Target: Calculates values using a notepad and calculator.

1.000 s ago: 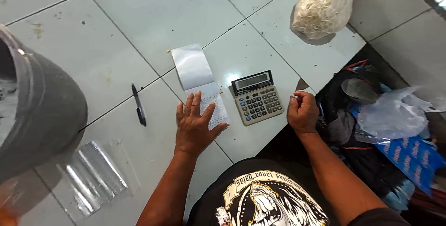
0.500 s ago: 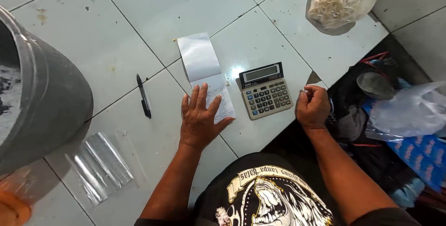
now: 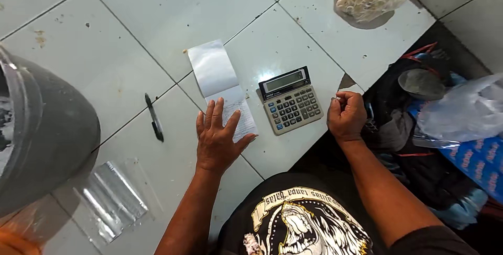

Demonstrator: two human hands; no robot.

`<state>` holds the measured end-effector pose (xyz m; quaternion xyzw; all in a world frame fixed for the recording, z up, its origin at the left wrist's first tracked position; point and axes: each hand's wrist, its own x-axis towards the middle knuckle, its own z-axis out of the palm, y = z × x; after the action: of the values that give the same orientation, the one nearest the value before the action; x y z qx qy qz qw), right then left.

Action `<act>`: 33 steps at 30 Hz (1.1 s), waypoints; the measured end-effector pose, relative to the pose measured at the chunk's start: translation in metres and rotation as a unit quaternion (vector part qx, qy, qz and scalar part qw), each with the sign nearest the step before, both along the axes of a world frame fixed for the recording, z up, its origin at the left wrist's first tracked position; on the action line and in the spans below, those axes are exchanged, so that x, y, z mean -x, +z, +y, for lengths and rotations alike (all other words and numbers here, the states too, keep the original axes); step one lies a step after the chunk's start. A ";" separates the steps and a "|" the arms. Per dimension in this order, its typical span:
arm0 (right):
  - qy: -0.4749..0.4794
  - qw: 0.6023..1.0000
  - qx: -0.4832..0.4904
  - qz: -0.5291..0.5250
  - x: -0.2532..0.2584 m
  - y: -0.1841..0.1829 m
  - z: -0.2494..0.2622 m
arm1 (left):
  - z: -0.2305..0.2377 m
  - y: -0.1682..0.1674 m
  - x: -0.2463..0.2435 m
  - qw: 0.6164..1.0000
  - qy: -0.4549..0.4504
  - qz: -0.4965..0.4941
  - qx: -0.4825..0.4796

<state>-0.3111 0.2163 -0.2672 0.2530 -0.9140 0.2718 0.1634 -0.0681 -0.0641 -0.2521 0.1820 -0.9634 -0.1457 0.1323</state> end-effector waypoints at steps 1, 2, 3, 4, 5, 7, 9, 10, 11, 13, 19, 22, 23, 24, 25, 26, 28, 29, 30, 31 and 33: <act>-0.002 1.000 -0.001 0.004 0.001 0.000 0.001 | 0.001 0.000 0.001 1.000 0.000 0.001 -0.001; -0.001 1.000 0.000 0.006 0.001 0.000 0.002 | 0.002 0.000 0.002 1.000 -0.001 0.006 -0.003; 0.003 1.000 0.006 0.010 0.003 -0.001 0.003 | 0.003 -0.001 0.003 1.000 0.000 0.010 -0.005; 0.011 1.000 0.016 0.014 0.005 -0.003 0.004 | 0.003 -0.001 0.003 1.000 0.000 0.011 -0.006; 0.016 0.999 0.025 0.017 0.006 -0.005 0.005 | 0.003 0.000 0.003 1.000 0.000 0.012 -0.004; 0.016 0.999 0.037 0.020 0.007 -0.006 0.004 | 0.003 0.000 0.003 1.000 -0.001 0.011 0.002; 0.011 0.999 0.041 0.018 0.007 -0.006 0.004 | 0.003 0.000 0.003 1.000 -0.002 0.009 0.006; 0.009 0.999 0.041 0.016 0.007 -0.006 0.003 | 0.003 0.000 0.003 1.000 -0.002 0.009 0.008; 0.008 0.999 0.041 0.014 0.007 -0.005 0.003 | 0.003 -0.001 0.003 1.000 -0.002 0.010 0.010; 0.007 0.999 0.044 0.012 0.007 -0.004 0.003 | 0.003 -0.001 0.003 1.000 0.000 0.010 0.012; 0.005 0.999 0.054 0.004 0.007 -0.005 0.002 | 0.003 -0.001 0.002 1.000 0.000 0.010 0.014; 0.007 0.999 0.052 0.002 0.007 -0.004 0.003 | 0.002 -0.002 0.002 1.000 0.003 0.013 0.016; 0.006 0.999 0.052 0.003 0.007 -0.004 0.003 | 0.002 -0.002 0.002 1.000 0.003 0.015 0.015; 0.006 0.999 0.051 0.004 0.007 -0.004 0.003 | 0.003 -0.002 0.002 1.000 0.002 0.016 0.015; 0.005 0.999 0.052 0.003 0.007 -0.004 0.003 | 0.003 -0.002 0.002 1.000 0.003 0.017 0.016; 0.006 0.999 0.053 -0.001 0.007 -0.003 0.003 | 0.003 -0.002 0.002 1.000 0.004 0.018 0.018; 0.006 0.998 0.055 -0.004 0.007 -0.001 0.003 | 0.003 -0.002 0.002 1.000 0.006 0.021 0.022; 0.005 0.998 0.055 -0.005 0.006 -0.001 0.003 | 0.004 -0.001 0.002 1.000 0.007 0.020 0.023; 0.004 0.999 0.054 -0.005 0.006 -0.001 0.003 | 0.004 -0.001 0.002 0.999 0.009 0.020 0.024; 0.003 0.999 0.052 -0.004 0.006 -0.001 0.003 | 0.005 -0.001 0.001 0.999 0.010 0.020 0.024; 0.000 0.999 0.049 -0.008 0.004 0.003 0.001 | 0.004 -0.001 0.001 0.999 0.009 0.024 0.023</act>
<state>-0.3154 0.2177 -0.2640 0.2423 -0.9010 0.3181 0.1683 -0.0691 -0.0596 -0.2529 0.1837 -0.9615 -0.1264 0.1608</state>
